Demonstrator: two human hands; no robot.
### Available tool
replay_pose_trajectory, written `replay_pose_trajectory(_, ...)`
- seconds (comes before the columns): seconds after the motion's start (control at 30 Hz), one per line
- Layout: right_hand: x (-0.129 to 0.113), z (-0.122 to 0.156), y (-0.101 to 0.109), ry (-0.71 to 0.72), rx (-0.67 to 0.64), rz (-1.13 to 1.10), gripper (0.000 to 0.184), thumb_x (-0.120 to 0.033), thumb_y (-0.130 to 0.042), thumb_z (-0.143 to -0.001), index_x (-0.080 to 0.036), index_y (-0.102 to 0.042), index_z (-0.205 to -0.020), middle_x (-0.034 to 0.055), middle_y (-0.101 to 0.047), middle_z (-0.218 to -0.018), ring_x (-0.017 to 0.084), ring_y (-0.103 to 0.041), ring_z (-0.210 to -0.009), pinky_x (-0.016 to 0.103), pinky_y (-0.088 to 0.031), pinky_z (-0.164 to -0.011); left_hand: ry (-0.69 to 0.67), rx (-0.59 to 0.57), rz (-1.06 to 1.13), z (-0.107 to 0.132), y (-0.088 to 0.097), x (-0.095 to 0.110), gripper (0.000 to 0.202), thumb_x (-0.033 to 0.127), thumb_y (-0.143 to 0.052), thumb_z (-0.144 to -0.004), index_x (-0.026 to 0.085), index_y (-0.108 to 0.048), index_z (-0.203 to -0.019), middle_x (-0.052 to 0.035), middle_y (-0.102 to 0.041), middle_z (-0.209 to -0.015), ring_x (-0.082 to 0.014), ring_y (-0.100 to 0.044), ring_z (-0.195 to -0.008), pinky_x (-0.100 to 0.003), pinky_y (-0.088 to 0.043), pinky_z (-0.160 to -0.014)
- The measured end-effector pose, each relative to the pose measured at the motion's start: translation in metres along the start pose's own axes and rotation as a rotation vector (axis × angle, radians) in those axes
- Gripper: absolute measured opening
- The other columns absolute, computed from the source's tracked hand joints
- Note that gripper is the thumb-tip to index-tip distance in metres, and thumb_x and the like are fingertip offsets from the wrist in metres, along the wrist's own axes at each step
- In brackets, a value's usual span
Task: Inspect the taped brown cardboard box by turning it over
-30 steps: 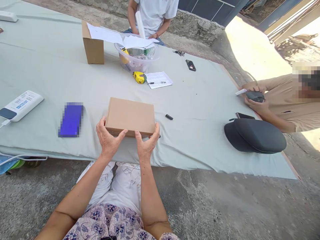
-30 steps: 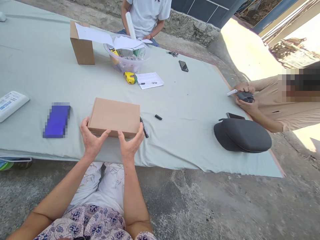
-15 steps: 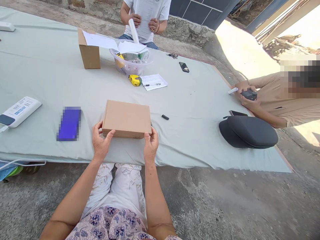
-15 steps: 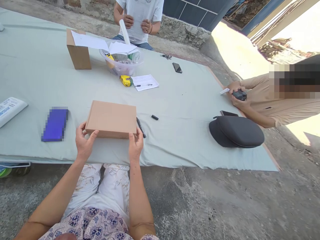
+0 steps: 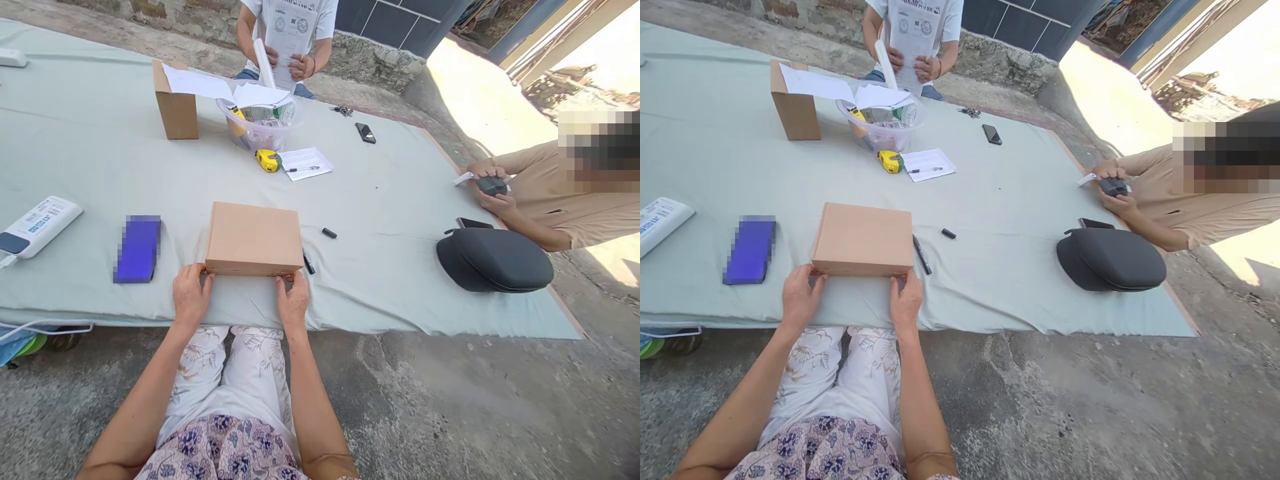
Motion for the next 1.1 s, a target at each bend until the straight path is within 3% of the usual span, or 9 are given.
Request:
replay_pose_trajectory(0.2,-0.013,0.008,0.018,-0.066,0.0,-0.238,0.038,-0.045,-0.062,-0.086,-0.02,-0.062,-0.115,0.0105,-0.07,-0.118,0.025,-0.063,-0.111,0.045,-0.051,-0.098,-0.109,0.214,0.126,0.005,0.025,0.028,0.006,0.028,-0.059,-0.089,0.022,-0.058,-0.087,-0.0096,-0.072,-0.103,-0.0254,-0.066,-0.103,-0.042,-0.051,-0.094)
replay_pose_trajectory(0.37,-0.044,0.007,0.036,0.038,0.134,-0.311,0.036,-0.047,-0.06,-0.089,-0.021,-0.06,-0.114,0.0089,-0.069,-0.111,0.021,-0.064,-0.102,0.042,-0.054,-0.096,-0.079,0.295,0.322,0.004,0.039,0.054,0.015,0.028,-0.062,-0.089,0.02,-0.056,-0.1,-0.0106,-0.068,-0.111,-0.0225,-0.066,-0.107,-0.041,-0.052,-0.097)
replay_pose_trajectory(0.5,-0.061,-0.005,0.036,0.01,0.123,-0.27,0.058,-0.053,-0.062,-0.086,-0.022,-0.05,-0.134,0.0129,-0.063,-0.124,0.024,-0.063,-0.111,0.044,-0.054,-0.097,-0.051,0.273,0.396,-0.008,0.031,0.068,0.026,0.033,-0.064,-0.087,0.02,-0.051,-0.105,-0.0142,-0.063,-0.12,-0.0239,-0.062,-0.118,-0.041,-0.052,-0.097)
replay_pose_trajectory(0.67,-0.073,-0.018,0.03,-0.017,0.052,-0.111,0.089,-0.063,-0.067,-0.081,-0.027,-0.029,-0.153,0.0154,-0.056,-0.136,0.029,-0.059,-0.121,0.046,-0.056,-0.094,0.094,0.274,0.356,-0.02,0.014,0.082,0.054,0.041,-0.071,-0.078,0.022,-0.042,-0.12,-0.0125,-0.057,-0.125,-0.0236,-0.061,-0.114,-0.04,-0.053,-0.094)
replay_pose_trajectory(0.8,-0.08,-0.019,0.025,0.025,0.052,-0.019,0.099,-0.069,-0.067,-0.078,-0.027,-0.023,-0.157,0.0193,-0.044,-0.154,0.035,-0.051,-0.135,0.054,-0.052,-0.102,0.02,0.295,0.246,-0.018,0.005,0.09,0.091,0.053,-0.078,-0.073,0.019,-0.03,-0.142,-0.0189,-0.046,-0.14,-0.0317,-0.049,-0.133,-0.05,-0.045,-0.111)
replay_pose_trajectory(0.9,-0.08,-0.016,0.021,0.053,0.085,-0.004,0.1,-0.07,-0.066,-0.079,-0.028,-0.02,-0.158,0.0199,-0.041,-0.157,0.036,-0.05,-0.137,0.054,-0.051,-0.103,-0.046,0.28,0.167,-0.015,0.002,0.092,0.109,0.066,-0.081,-0.068,0.019,-0.024,-0.149,-0.022,-0.042,-0.147,-0.0371,-0.042,-0.14,-0.056,-0.04,-0.115)
replay_pose_trajectory(1.1,-0.07,-0.017,0.024,0.056,0.08,-0.08,0.095,-0.069,-0.066,-0.08,-0.026,-0.029,-0.156,0.0195,-0.049,-0.152,0.032,-0.056,-0.131,0.047,-0.053,-0.098,-0.1,0.272,0.149,-0.014,0.002,0.087,0.099,0.067,-0.074,-0.076,0.018,-0.031,-0.15,-0.0217,-0.047,-0.143,-0.0355,-0.044,-0.138,-0.054,-0.041,-0.115)
Point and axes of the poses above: each hand's wrist, its own z-axis away from the middle knuckle, its own y-axis out of the back of the hand, x = y × z, the point moved 2 cm from there along -z, towards the middle knuckle
